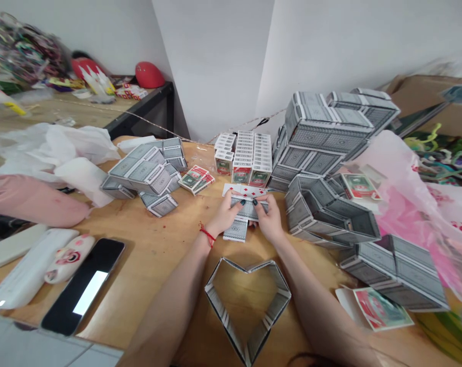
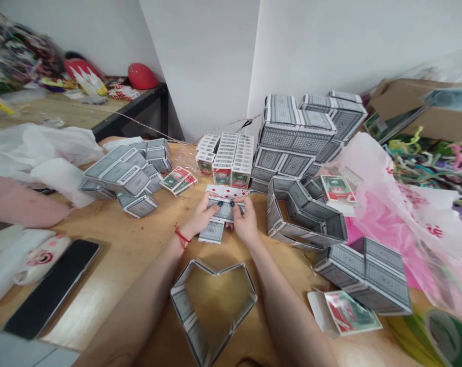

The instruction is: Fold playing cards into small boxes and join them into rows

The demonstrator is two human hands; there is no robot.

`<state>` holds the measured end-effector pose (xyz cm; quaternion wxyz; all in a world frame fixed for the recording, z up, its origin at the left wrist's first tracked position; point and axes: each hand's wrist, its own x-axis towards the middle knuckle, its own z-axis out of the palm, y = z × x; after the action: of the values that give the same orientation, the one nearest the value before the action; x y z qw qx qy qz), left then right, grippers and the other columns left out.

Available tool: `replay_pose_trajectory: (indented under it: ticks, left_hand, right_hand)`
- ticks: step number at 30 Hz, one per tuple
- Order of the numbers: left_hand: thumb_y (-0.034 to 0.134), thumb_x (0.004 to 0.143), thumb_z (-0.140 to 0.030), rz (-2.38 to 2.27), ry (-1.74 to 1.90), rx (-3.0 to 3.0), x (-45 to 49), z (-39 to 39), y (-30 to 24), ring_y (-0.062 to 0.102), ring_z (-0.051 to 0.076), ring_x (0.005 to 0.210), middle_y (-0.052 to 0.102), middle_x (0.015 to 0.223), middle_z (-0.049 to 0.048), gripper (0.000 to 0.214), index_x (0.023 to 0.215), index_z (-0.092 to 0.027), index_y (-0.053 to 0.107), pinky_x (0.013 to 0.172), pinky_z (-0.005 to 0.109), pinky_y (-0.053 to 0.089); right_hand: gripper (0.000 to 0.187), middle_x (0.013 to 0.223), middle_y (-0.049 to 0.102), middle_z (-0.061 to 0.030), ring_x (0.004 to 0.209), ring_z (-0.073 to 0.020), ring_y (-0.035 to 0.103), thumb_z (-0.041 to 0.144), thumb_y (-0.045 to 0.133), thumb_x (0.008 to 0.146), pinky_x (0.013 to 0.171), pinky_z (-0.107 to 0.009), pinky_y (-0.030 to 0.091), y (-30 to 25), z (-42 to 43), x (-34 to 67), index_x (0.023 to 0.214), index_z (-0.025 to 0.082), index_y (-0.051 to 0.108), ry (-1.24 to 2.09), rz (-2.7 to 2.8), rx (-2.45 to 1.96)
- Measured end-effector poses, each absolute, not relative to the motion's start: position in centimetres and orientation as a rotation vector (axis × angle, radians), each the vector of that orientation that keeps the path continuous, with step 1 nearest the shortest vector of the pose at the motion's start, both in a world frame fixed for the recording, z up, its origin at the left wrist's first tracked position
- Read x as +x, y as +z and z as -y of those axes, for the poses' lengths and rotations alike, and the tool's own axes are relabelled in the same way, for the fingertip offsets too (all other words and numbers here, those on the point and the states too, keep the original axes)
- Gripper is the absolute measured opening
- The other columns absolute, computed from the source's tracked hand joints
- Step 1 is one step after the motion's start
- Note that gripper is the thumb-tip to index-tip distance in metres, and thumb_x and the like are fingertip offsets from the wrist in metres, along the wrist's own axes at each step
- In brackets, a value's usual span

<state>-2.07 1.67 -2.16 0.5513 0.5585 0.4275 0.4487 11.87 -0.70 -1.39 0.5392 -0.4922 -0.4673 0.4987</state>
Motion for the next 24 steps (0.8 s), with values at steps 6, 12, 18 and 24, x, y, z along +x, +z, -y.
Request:
replay_pose_trajectory:
  ticks: [6, 12, 18, 24]
  left_hand:
    - [0.053, 0.075, -0.028, -0.943, 0.993, 1.203, -1.9, -1.6, -1.9, 0.057, 0.014, 0.064, 0.057, 0.085, 0.0022, 0.025, 0.096, -0.019, 0.041, 0.060, 0.031, 0.049]
    - [0.056, 0.073, -0.029, -1.057, 1.173, 1.251, -1.9, -2.3, -1.9, 0.057, 0.015, 0.078, 0.058, 0.088, 0.0030, 0.024, 0.091, -0.018, 0.046, 0.072, 0.031, 0.046]
    - [0.061, 0.069, -0.032, -1.382, 1.540, 1.139, -2.6, -3.1, -2.3, 0.055, 0.014, 0.080, 0.055, 0.089, 0.0046, 0.032, 0.093, -0.016, 0.045, 0.073, 0.028, 0.044]
    - [0.063, 0.067, -0.024, -1.266, 1.479, 1.154, -2.4, -2.8, -1.9, 0.056, 0.015, 0.082, 0.057, 0.092, 0.0053, 0.039, 0.100, -0.017, 0.044, 0.072, 0.027, 0.045]
  right_hand:
    - [0.024, 0.046, 0.046, 0.0084, 0.033, -0.0115, 0.047, 0.041, 0.054, 0.076, 0.031, -0.022, 0.036, -1.3, 0.6, 12.2, 0.087, 0.026, 0.039, 1.237, 1.134, -1.142]
    - [0.043, 0.064, 0.055, 0.0070, 0.039, -0.0100, 0.051, 0.037, 0.055, 0.074, 0.035, -0.021, 0.039, -1.3, 0.1, 12.6, 0.109, 0.030, 0.032, 1.374, 0.925, -0.979]
    - [0.025, 0.071, 0.057, 0.0018, 0.061, -0.0110, 0.056, 0.037, 0.062, 0.069, 0.054, -0.023, 0.048, -1.7, 0.3, 12.4, 0.085, 0.020, 0.052, 1.507, 1.101, -1.000]
    - [0.028, 0.068, 0.055, 0.0027, 0.056, -0.0125, 0.055, 0.038, 0.063, 0.067, 0.045, -0.028, 0.050, -2.1, 0.2, 12.2, 0.083, 0.020, 0.049, 1.498, 0.925, -1.049]
